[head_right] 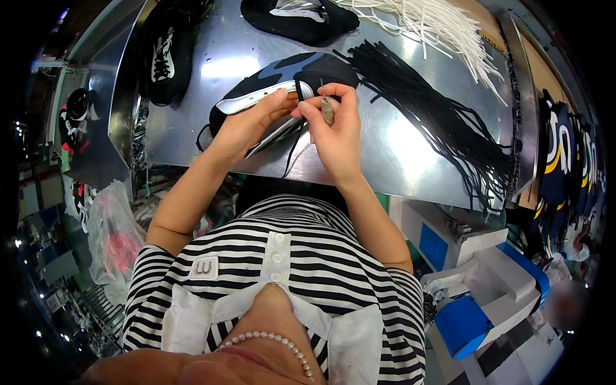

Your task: The person laces two black and blue shoe uppers by threading black laces through the eyelets by hand and then tying the laces.

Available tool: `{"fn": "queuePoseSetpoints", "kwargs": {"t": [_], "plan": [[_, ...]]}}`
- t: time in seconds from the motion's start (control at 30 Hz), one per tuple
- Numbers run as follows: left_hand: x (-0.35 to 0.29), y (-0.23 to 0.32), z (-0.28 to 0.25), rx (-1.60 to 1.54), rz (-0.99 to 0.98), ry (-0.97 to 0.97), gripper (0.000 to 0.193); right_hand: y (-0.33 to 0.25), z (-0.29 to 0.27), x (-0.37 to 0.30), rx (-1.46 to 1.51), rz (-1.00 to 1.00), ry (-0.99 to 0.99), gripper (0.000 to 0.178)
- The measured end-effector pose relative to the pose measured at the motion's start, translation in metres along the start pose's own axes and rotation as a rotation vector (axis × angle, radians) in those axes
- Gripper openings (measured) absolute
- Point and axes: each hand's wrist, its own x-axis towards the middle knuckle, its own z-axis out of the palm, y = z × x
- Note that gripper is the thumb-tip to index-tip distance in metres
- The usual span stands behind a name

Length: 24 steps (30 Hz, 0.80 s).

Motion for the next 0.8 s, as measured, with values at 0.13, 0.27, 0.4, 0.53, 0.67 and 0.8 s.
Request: {"fn": "queuePoseSetpoints", "kwargs": {"t": [0.13, 0.27, 0.4, 0.53, 0.67, 0.8], "plan": [[-0.005, -0.004, 0.003, 0.072, 0.13, 0.033, 0.023, -0.009, 0.002, -0.004, -0.151, 0.037, -0.017, 0.03], [-0.017, 0.006, 0.017, 0.174, 0.09, 0.172, 0.02, -0.016, 0.001, -0.011, -0.31, 0.038, -0.057, 0.032], [-0.014, -0.003, 0.009, 0.117, 0.168, 0.109, 0.021, -0.024, -0.004, -0.016, -0.262, 0.032, -0.113, 0.025], [-0.014, -0.006, 0.01, 0.18, 0.186, 0.153, 0.019, -0.027, -0.004, -0.017, -0.192, 0.04, -0.11, 0.016], [-0.016, -0.005, 0.012, 0.122, 0.203, 0.138, 0.018, -0.033, -0.004, -0.016, -0.189, 0.082, -0.122, 0.013], [-0.018, -0.006, 0.01, 0.185, 0.142, 0.181, 0.019, -0.037, -0.004, -0.013, -0.208, 0.098, -0.132, 0.011]]}}
